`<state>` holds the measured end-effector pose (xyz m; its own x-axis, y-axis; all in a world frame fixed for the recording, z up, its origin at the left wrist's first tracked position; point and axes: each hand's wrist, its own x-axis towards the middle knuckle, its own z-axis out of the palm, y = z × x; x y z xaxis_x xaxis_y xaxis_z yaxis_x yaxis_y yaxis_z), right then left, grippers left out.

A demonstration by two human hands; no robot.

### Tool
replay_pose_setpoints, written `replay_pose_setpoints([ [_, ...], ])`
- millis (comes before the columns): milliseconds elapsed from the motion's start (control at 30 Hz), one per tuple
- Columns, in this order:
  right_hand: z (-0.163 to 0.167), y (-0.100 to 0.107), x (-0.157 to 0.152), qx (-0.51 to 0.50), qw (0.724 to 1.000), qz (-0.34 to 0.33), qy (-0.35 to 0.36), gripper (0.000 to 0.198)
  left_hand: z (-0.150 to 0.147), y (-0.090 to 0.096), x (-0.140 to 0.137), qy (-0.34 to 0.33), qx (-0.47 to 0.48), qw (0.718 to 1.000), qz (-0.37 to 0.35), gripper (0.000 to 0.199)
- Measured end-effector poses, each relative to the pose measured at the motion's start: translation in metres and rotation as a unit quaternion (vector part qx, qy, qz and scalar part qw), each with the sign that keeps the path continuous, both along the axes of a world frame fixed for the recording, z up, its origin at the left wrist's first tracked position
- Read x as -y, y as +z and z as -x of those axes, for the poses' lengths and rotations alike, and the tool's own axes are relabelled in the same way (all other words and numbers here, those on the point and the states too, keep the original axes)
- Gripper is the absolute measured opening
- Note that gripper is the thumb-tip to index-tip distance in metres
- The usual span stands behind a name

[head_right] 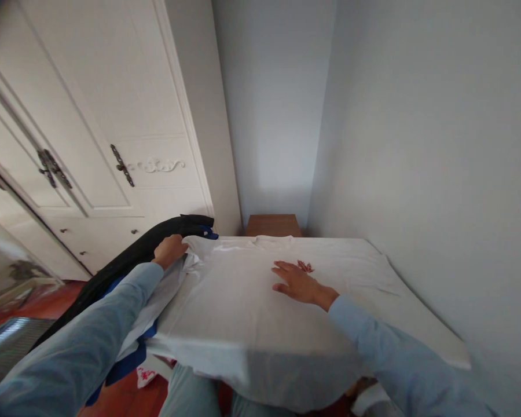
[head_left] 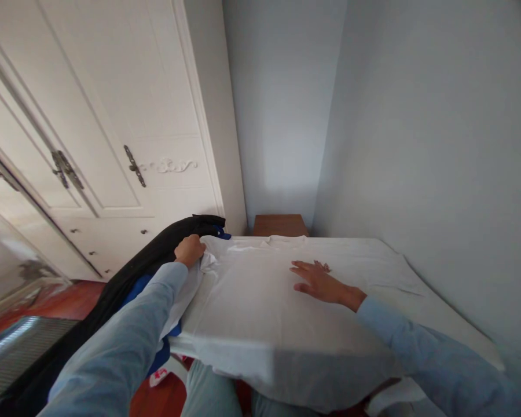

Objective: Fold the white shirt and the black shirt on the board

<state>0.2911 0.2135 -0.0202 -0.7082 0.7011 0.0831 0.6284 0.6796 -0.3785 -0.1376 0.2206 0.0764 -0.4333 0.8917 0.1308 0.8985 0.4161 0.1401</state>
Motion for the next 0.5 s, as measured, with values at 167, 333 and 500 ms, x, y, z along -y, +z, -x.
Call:
replay_pose_setpoints([
  [167, 0.01, -0.014, 0.012, -0.025, 0.998, 0.042, 0.028, 0.08, -0.03, 0.009, -0.021, -0.018, 0.075, 0.996, -0.047, 0.032],
  [333, 0.014, -0.018, 0.019, -0.035, 0.997, 0.061, 0.038, 0.076, -0.086, -0.008, -0.053, -0.119, 0.148, 0.981, -0.032, 0.045],
  [500, -0.002, -0.013, 0.02, -0.048, 0.996, 0.069, 0.017, 0.075, -0.089, -0.035, -0.053, -0.163, 0.136, 0.977, -0.012, 0.044],
])
